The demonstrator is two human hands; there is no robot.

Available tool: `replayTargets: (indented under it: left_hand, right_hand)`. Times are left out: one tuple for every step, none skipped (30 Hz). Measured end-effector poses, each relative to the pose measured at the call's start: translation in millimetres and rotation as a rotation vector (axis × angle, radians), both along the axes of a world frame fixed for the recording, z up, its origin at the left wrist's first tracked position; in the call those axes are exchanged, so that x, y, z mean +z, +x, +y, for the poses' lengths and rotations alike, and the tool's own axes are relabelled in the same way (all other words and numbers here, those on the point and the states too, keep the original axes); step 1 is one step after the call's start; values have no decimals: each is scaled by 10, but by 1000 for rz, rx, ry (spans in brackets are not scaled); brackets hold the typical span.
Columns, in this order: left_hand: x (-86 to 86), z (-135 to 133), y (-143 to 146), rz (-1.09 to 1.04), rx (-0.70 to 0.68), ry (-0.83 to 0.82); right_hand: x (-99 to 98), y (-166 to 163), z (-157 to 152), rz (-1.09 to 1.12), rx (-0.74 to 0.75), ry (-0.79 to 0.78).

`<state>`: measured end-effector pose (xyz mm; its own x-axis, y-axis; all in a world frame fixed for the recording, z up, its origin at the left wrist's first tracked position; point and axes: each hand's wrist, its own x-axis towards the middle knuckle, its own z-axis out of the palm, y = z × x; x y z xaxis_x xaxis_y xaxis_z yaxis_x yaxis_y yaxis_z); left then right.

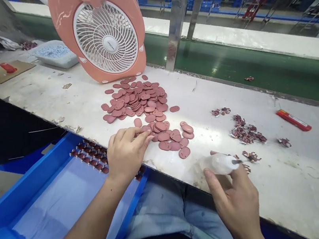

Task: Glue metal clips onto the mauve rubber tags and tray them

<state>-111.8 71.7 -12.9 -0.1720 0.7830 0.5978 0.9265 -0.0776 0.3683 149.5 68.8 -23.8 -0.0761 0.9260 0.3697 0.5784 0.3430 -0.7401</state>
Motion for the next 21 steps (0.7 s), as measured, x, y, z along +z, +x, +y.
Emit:
replayTargets:
  left_hand:
    - [24,-39,35,-29,10,33]
    - [62,-85,88,-79,18,58]
    - [111,-139,160,-177,12,67]
    - [165,-199,249,-306,4,64]
    - [219,-263,352,-499,-17,39]
    - [265,-330,462,-687,-45,-8]
    - [300,-396,573,-844,-68,-52]
    - [321,-460,676,-962,-97,-99]
    - [326,-517,766,-1034,-116,-137]
    - [316,-565,837,-1089,-131,-160]
    - [293,-602,888,-1134,-152,-180]
    - [261,-627,918,-1178,-179,-192]
    - [223,-638,932,-1226,-220,-205]
    - [184,-640,933,-1279,-278,-228]
    - [148,-634,927,-1333,-352,-262]
    - [117,-624,919,-1383,-426,-298]
    - [94,-614,914,-1430,-486,-330]
    - [80,-607,915,-1481,-530,-355]
    - [75,-605,924,-1534,-558,-370]
    - [79,-608,939,-1589,-565,-377]
    - [90,-615,959,-1648,-555,-378]
  right_hand:
    - [7,-3,-33,81,24,-20]
    - [20,-15,-66,170,61,-46]
    - [42,-40,-95,261,110,-79]
    - [73,-77,-120,345,165,-119]
    - [112,-126,-138,417,219,-167]
    - [157,-184,-150,475,266,-219]
    - [203,-245,-157,520,304,-273]
    - [248,-304,-161,557,333,-322]
    - [285,-356,-163,589,359,-365]
    - [312,-397,-165,620,383,-404]
    - [327,-424,-171,650,410,-438]
    - [330,-437,-180,678,437,-470]
    - [321,-436,-192,704,463,-497]
    - [305,-425,-207,725,487,-523]
    - [284,-407,-224,741,510,-549]
    - [263,-383,-242,752,532,-573]
    - [246,-355,-257,756,552,-598]
    - [235,-322,-271,755,570,-622]
    - [231,-283,-283,750,583,-644]
    - [234,-236,-294,750,592,-665]
    - [244,-178,-303,736,586,-664]
